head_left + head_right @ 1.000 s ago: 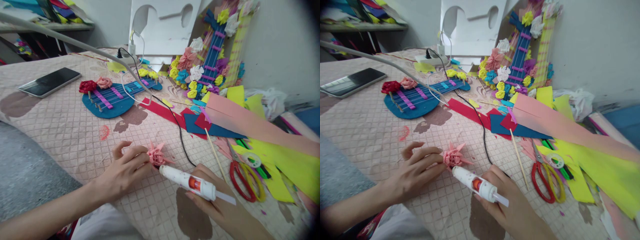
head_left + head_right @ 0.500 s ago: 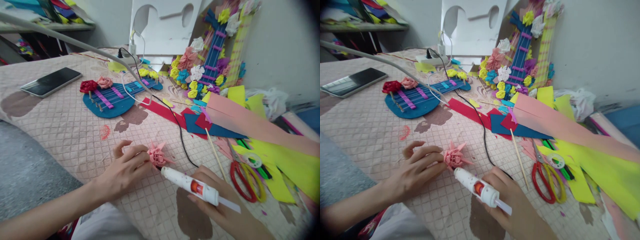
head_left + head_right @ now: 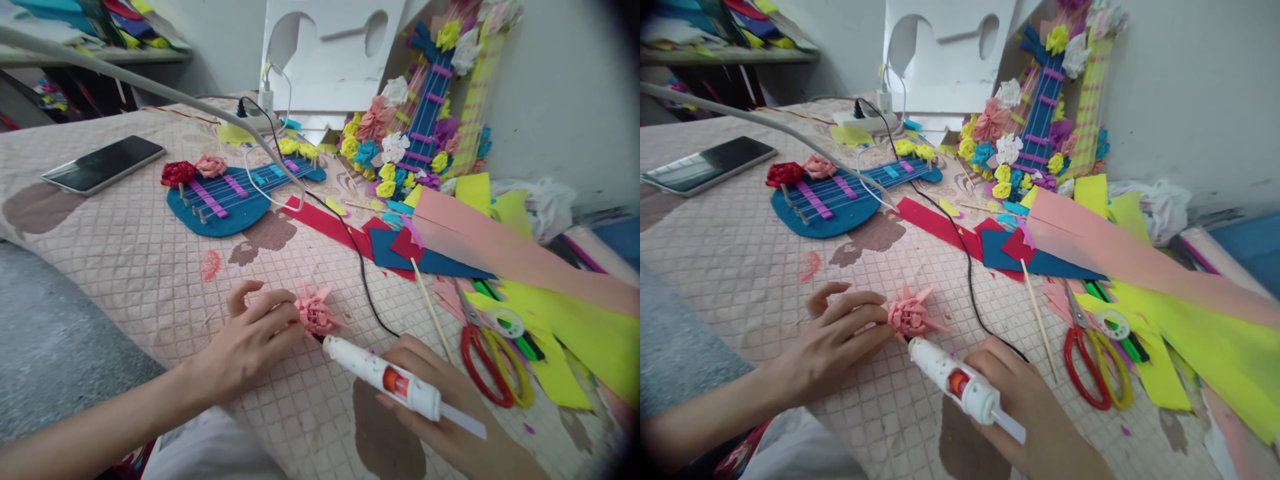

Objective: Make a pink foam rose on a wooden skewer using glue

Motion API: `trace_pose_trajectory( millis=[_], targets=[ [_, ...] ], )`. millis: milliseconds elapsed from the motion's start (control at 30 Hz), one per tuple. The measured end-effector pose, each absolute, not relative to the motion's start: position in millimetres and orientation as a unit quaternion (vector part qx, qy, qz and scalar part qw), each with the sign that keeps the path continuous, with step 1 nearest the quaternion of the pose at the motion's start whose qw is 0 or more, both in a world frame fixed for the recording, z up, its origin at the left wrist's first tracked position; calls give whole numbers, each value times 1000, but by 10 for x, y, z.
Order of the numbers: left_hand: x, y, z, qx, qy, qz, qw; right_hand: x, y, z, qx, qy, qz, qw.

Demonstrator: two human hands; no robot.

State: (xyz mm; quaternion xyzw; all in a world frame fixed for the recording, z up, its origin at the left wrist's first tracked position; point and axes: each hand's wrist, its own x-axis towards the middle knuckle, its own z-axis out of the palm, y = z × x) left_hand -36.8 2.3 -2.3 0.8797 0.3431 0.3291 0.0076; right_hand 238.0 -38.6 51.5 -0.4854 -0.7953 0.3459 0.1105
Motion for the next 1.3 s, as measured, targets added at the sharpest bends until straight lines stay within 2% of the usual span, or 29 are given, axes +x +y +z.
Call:
trace_pose_trajectory(
  millis=[167, 267, 500, 700, 767, 867, 967, 1300],
  targets=[
    [-356, 27, -37, 874, 351, 335, 13, 2421, -373, 541, -464, -805, 355, 101],
    [-349, 32, -36, 874, 358, 329, 26, 2474, -344, 558, -473, -804, 337, 127],
    [-317, 38, -16, 867, 377, 326, 22, 2668, -16, 528, -621, -707, 212, 265],
    [-290, 44, -10, 855, 380, 348, 53, 2682, 820, 436, -667, -610, 213, 371],
    [-287, 52, -11, 853, 378, 354, 71, 2639, 1128, 369, -668, -614, 198, 371],
    [-288, 61, -14, 852, 373, 357, 82, 2524, 1528, 224, -652, -663, 87, 357],
    [-296, 71, -24, 853, 374, 355, 79, 2387, 1820, 64, -648, -668, 40, 365],
    [-307, 84, -69, 856, 373, 347, 91, 2437, 2019, -89, -622, -681, 49, 383]
  ],
)
